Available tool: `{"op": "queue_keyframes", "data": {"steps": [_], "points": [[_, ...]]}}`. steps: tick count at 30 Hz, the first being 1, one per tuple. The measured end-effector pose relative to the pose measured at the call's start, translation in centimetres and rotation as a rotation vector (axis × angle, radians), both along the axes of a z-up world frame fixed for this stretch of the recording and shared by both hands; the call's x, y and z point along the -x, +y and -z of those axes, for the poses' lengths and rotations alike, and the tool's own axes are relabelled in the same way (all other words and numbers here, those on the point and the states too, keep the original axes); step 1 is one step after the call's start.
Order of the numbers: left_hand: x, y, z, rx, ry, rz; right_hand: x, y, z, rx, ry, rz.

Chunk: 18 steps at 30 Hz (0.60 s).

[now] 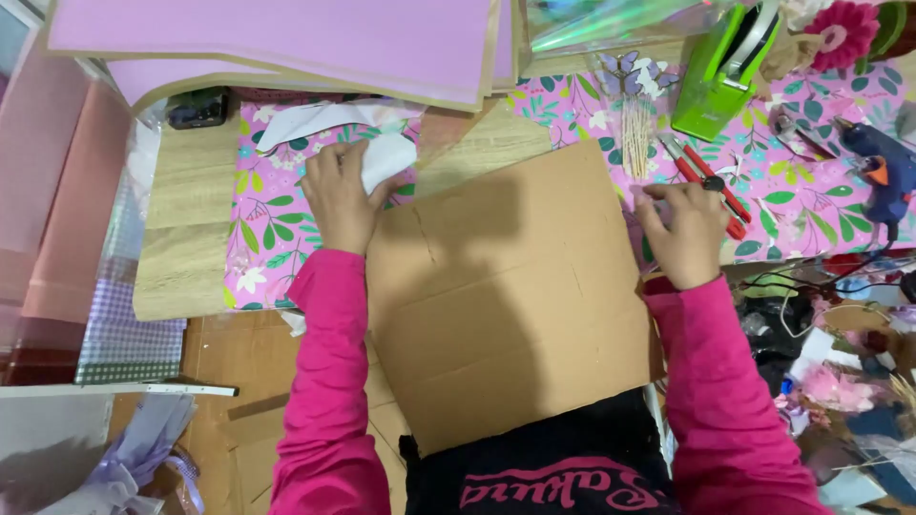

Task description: Assembling a small cardboard box by folding, cutting with a utility knife, and inserting a foam block.

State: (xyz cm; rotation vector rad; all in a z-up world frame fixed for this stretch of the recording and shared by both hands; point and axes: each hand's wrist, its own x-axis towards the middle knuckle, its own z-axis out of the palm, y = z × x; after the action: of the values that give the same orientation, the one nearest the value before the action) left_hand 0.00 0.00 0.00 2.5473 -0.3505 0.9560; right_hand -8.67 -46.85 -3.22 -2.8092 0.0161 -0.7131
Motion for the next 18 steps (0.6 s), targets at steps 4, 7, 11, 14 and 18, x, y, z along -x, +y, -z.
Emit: {"op": "queue_keyframes", "data": {"steps": [4, 7, 11, 14, 18], "points": [[1.3, -0.4, 0.5, 0.036, -0.067, -0.020, -1.7, 2.8, 0.6, -0.139, 0.065, 0.012], [3.5, -1.3, 0.9, 0.037, -0.065, 0.002, -2.4, 2.8, 2.1, -0.264, 0.107, -0.019], [5.8, -3.2, 0.4, -0.005, 0.080, 0.113, -1.8, 1.4, 2.9, -0.965, 0.156, -0.153], [7.5, -3.7, -1.0, 0.047, 0.073, 0.160, 0.4, -1.6, 3.5, -1.203, 0.101, -0.130], [12.3, -4.1, -2.4, 0.320, 0.048, 0.031, 6.0, -2.9, -1.0, -1.305, -0.071, -0.112]]}}
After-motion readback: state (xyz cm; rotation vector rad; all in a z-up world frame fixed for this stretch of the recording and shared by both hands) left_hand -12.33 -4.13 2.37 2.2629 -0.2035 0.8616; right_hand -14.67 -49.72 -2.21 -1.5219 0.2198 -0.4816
